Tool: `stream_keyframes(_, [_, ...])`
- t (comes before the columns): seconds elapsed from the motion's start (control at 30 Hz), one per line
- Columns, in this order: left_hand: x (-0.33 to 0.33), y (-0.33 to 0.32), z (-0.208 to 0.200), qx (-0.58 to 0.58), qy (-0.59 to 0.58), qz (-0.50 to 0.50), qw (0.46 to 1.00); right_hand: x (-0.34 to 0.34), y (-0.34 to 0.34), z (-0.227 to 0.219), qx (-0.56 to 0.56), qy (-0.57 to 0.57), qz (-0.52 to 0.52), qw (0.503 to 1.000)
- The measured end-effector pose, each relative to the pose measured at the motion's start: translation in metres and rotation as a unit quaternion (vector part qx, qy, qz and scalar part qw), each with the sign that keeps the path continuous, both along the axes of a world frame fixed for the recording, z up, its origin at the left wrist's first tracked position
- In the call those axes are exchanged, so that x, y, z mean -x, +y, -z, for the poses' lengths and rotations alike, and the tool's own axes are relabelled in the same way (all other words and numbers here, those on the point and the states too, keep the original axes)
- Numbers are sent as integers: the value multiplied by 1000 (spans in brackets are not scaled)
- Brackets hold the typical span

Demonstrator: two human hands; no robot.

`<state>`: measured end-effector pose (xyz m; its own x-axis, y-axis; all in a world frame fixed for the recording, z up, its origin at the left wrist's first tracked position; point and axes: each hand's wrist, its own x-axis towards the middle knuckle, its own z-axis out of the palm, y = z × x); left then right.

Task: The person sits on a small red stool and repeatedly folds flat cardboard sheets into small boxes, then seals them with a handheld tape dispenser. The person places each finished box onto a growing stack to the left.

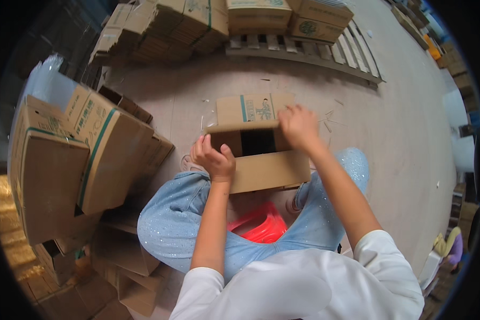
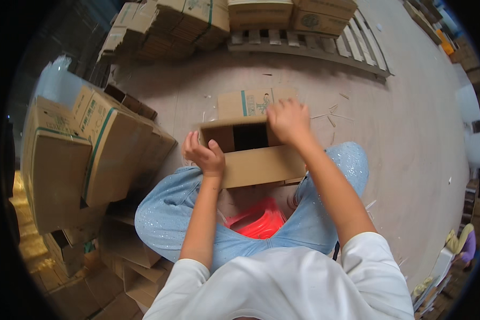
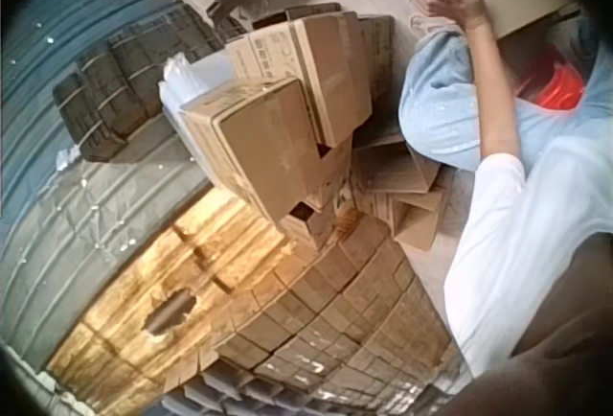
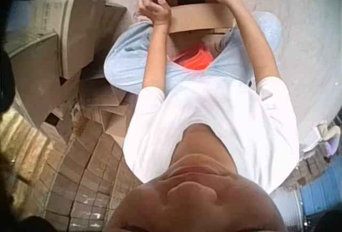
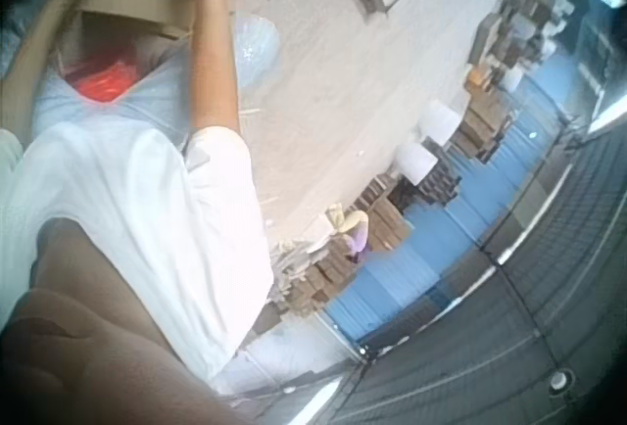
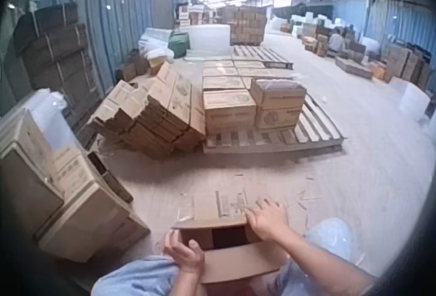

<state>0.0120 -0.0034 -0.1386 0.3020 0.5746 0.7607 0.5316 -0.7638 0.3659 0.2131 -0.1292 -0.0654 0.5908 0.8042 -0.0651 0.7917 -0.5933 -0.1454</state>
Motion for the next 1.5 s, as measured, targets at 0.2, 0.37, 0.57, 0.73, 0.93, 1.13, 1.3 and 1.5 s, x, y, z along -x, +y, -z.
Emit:
stream_keyframes(0.2, [-6,18,-3,225,168,-1,960,46,-35,43,10,19,76,997])
stream_keyframes(0.37, [39,43,38,637,-27,200,744,53,-52,46,-67,80,223,969])
stream_keyframes(0.57, [27,38,41,671,-135,175,708,47,-60,52,-109,125,218,962])
stream_keyframes(0.73, [27,42,43,630,-104,182,748,45,-55,63,-89,-15,159,983])
stream_keyframes(0.93, [23,38,33,586,-71,163,791,48,-50,75,-52,-9,-163,985])
stream_keyframes(1.13, [24,30,23,522,-54,134,841,103,-55,23,20,51,-230,972])
stream_keyframes(1.3, [-17,11,-21,63,313,55,946,98,-56,34,38,33,-225,973])
stream_keyframes(1.5, [-70,9,-11,196,329,232,894,100,-53,36,-13,88,-203,975])
